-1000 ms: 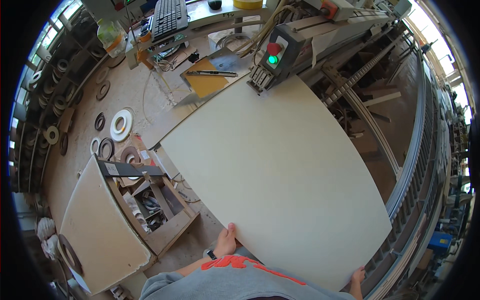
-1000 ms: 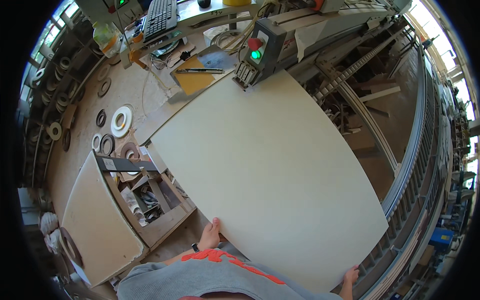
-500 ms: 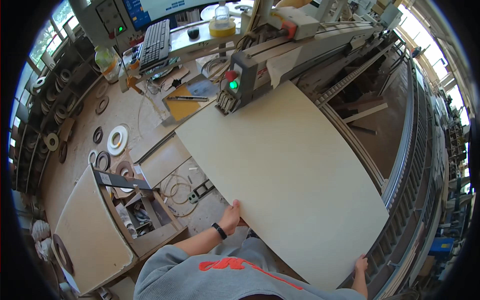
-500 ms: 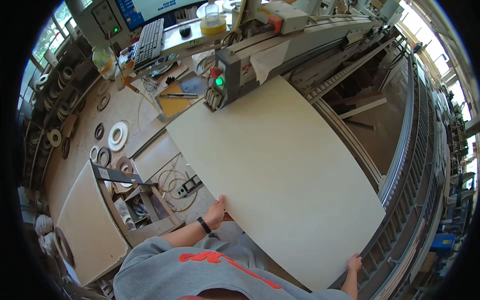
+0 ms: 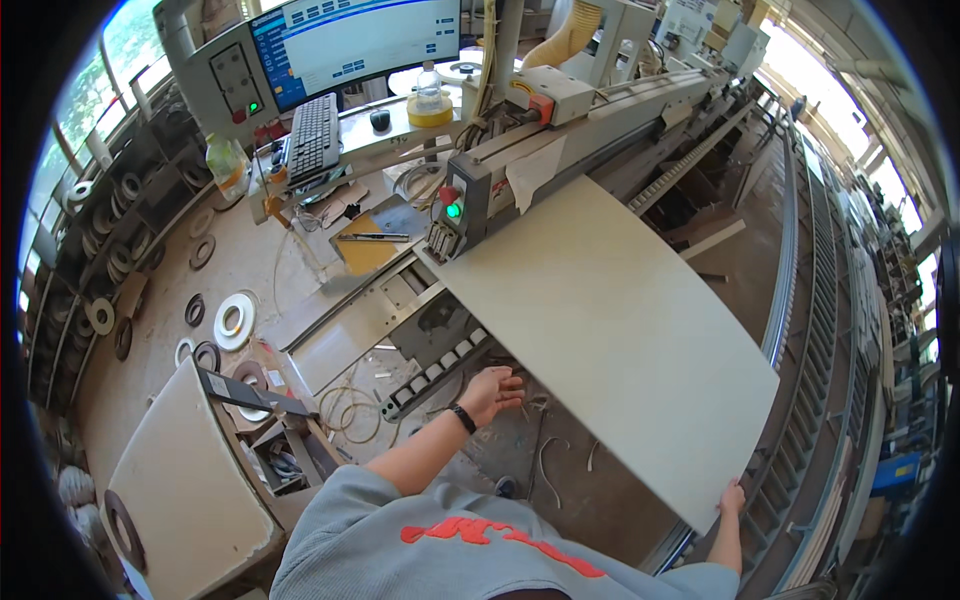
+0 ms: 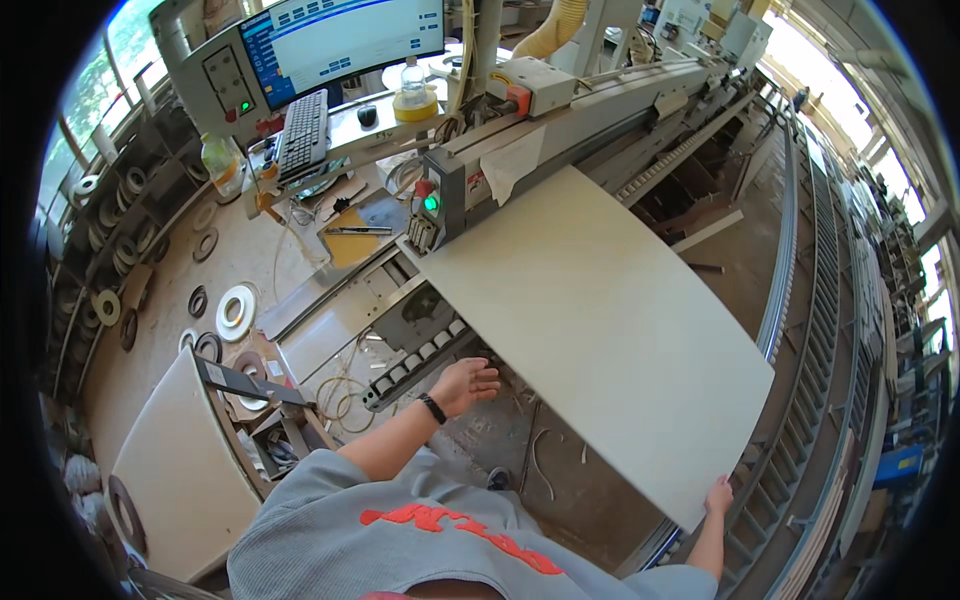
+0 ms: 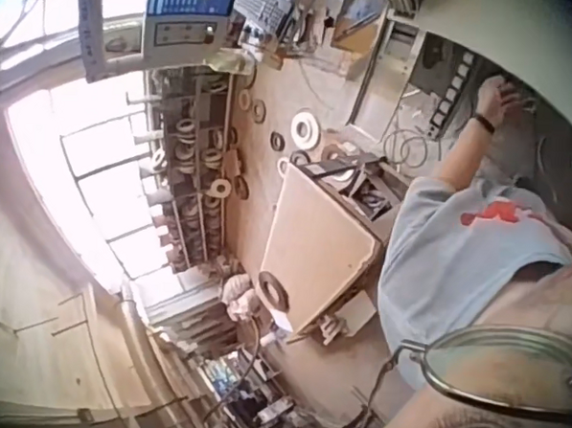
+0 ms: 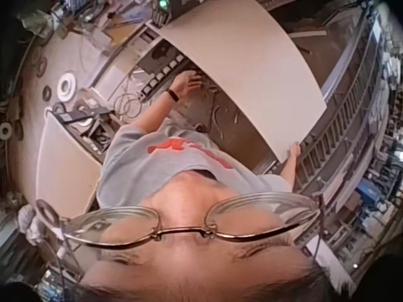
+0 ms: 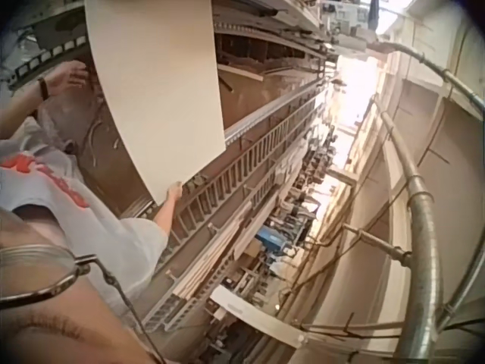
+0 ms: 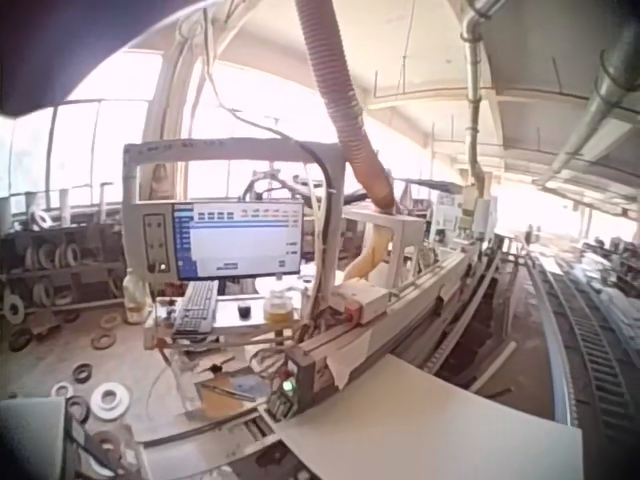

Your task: The person selects an edge banding tape roll, mounts it onto an edge banding machine turntable, and feeds the tape into the machine. After operating the machine's control panel, the person feeds a wooden panel into the edge banding machine.

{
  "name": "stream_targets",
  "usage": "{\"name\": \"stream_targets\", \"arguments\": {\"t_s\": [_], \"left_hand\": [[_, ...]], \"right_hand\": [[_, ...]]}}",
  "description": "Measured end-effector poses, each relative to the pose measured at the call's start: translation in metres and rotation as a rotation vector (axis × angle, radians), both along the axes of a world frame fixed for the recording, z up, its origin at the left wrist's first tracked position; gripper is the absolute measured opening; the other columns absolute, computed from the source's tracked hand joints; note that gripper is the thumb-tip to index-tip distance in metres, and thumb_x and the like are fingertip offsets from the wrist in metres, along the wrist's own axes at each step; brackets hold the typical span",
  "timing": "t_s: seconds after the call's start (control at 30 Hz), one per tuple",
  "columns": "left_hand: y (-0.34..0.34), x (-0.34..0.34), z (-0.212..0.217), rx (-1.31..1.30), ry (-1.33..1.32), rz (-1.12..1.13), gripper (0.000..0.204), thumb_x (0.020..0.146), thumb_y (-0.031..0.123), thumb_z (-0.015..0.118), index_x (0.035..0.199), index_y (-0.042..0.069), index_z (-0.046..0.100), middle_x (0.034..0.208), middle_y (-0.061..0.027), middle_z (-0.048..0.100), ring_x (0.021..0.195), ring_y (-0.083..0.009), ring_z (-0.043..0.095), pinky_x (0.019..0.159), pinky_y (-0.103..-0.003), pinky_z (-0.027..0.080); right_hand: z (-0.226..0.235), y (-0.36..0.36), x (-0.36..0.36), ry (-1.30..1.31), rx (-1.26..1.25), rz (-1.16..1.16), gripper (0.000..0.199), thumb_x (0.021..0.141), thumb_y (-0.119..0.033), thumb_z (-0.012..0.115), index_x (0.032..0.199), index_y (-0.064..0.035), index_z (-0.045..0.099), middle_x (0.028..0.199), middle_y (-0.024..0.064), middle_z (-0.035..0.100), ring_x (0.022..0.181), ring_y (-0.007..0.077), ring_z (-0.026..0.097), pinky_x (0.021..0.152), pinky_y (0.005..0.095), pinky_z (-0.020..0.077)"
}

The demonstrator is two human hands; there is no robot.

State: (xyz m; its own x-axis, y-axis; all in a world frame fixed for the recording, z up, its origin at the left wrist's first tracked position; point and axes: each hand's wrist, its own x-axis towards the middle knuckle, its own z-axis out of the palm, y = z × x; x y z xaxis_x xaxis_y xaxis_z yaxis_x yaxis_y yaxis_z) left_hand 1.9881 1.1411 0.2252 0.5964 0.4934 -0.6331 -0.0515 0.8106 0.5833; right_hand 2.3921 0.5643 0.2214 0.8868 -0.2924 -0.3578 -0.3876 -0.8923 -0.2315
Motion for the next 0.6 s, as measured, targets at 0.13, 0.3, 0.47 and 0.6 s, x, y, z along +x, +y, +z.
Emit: {"name": "stream_targets", "arguments": {"t_s": [0.13, 0.3, 0.47, 0.6], "left_hand": [[0.029, -0.063, 0.011, 0.033, -0.062, -0.072, 0.029, 0.101, 0.013, 0.054, 0.129, 0.004, 0.052, 0.111, -0.0192, 0.070, 0.092, -0.0313, 0.071, 0.081, -0.038, 0.058], [0.106, -0.140, 0.021, 0.329, 0.009, 0.061, 0.029, 0.097, 0.012, 0.059, 0.124, 0.003, 0.054, 0.109, -0.0147, 0.069, 0.082, -0.0233, 0.069, 0.080, -0.035, 0.055], [0.190, -0.163, 0.226, 1.200, -0.590, 0.175, 0.034, 0.101, 0.021, 0.048, 0.125, -0.003, 0.053, 0.110, -0.0190, 0.064, 0.097, -0.0262, 0.063, 0.096, -0.040, 0.050], [0.186, -0.254, 0.360, 1.787, -0.918, 0.411, 0.035, 0.099, 0.044, 0.064, 0.111, 0.011, 0.068, 0.086, -0.0171, 0.066, 0.081, -0.0281, 0.065, 0.082, -0.065, 0.051]], "right_hand": [[-0.019, 0.107, -0.103, -0.239, 0.048, 0.408, 0.049, 0.107, -0.033, 0.037, 0.113, 0.0057, 0.066, 0.112, 0.0248, 0.070, 0.103, 0.0440, 0.067, 0.090, 0.0481, 0.0526], [-0.021, 0.222, -0.246, -0.384, 0.050, 0.986, 0.032, 0.102, -0.018, 0.046, 0.116, 0.0027, 0.067, 0.120, 0.0188, 0.071, 0.108, 0.0392, 0.066, 0.092, 0.0417, 0.0526], [-0.034, 0.292, -0.333, -0.155, 0.311, 0.921, 0.039, 0.102, -0.027, 0.049, 0.124, 0.0014, 0.065, 0.129, 0.0185, 0.068, 0.115, 0.0388, 0.064, 0.097, 0.0420, 0.0510], [-0.034, 0.308, -0.346, -0.134, 0.320, 0.931, 0.041, 0.103, -0.029, 0.048, 0.128, -0.0007, 0.064, 0.128, 0.0181, 0.069, 0.116, 0.0390, 0.064, 0.098, 0.0423, 0.0507]]}}
